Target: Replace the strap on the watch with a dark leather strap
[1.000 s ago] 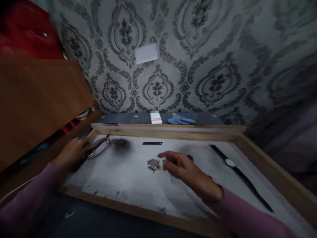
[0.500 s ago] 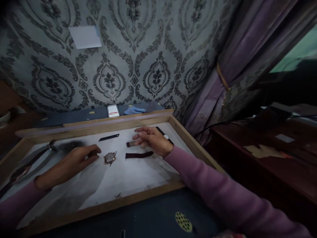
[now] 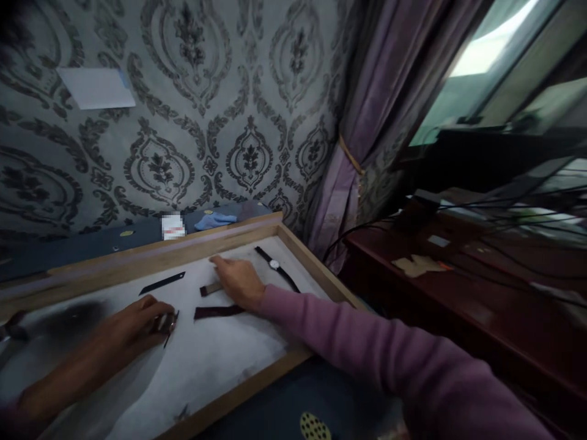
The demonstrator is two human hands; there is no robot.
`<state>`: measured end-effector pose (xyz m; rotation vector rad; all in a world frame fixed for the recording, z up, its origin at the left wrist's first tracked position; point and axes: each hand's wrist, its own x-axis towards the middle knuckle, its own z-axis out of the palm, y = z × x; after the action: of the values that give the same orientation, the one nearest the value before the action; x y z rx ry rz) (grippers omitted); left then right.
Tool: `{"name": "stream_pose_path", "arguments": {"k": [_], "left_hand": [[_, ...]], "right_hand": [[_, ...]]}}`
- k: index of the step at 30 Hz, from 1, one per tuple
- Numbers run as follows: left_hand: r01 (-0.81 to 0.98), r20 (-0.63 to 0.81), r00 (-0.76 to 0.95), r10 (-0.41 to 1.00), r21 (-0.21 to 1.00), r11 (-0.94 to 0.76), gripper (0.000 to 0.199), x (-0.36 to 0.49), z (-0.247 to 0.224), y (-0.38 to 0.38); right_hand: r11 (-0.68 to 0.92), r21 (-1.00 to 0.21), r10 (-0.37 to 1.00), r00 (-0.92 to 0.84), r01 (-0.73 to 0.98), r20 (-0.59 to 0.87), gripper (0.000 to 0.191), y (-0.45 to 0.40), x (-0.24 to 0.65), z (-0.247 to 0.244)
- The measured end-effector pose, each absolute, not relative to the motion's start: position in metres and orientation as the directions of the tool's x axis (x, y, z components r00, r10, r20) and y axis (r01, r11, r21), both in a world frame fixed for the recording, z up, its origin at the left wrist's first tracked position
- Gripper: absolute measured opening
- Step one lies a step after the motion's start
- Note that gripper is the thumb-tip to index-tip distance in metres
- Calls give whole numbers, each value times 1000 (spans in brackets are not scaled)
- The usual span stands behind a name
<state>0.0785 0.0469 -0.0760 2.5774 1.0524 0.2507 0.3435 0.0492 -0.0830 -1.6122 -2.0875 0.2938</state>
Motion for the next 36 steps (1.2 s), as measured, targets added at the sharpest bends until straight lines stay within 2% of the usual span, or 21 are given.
{"name": "stream_pose_path", "arguments": {"k": [4, 8, 10, 14, 17, 19, 21, 22, 24, 29, 33, 36], "left_hand": [[590, 40, 751, 659, 408, -697, 31, 81, -70, 50], [540, 42, 788, 614, 432, -723, 42, 83, -63, 52], [517, 78, 788, 610, 455, -725, 42, 83, -64, 53], [609, 136, 681, 719, 439, -660, 27, 85, -75, 53], [706, 106, 616, 781, 365, -607, 27, 88, -82, 50], [728, 99, 608, 788, 326, -603, 24, 89, -87, 49], [712, 125, 622, 773, 321, -624, 20, 87, -92, 51], [690, 158, 631, 759, 333, -643, 21, 85, -96, 52], [649, 205, 644, 737, 363, -669, 23, 80, -104, 57], [621, 214, 650, 729, 403, -672, 29, 71, -115, 70], [587, 215, 681, 700, 411, -697, 28, 71, -112, 72], [567, 218, 702, 678, 405, -717, 28, 71, -110, 72]], "right_hand": [[311, -382, 943, -232, 870, 239, 34, 47, 341, -85], [312, -385, 936, -210, 869, 283, 32, 48, 346, -78], [325, -392, 927, -208, 861, 311, 32, 48, 348, -75], [369, -407, 906, -227, 836, 356, 34, 46, 347, -70], [445, -399, 873, -289, 802, 393, 35, 38, 338, -69], [590, -328, 786, -430, 738, 445, 32, 29, 326, -70], [711, -167, 675, -598, 683, 432, 33, 17, 312, -70], [723, -105, 659, -635, 683, 404, 32, 12, 305, -69], [732, -59, 658, -683, 678, 317, 25, 4, 294, -67], [686, -116, 726, -686, 718, 51, 20, 1, 290, -63], [764, -178, 620, -782, 620, -58, 15, 2, 295, -65], [790, -209, 573, -816, 576, -81, 18, 2, 298, -69]]}}
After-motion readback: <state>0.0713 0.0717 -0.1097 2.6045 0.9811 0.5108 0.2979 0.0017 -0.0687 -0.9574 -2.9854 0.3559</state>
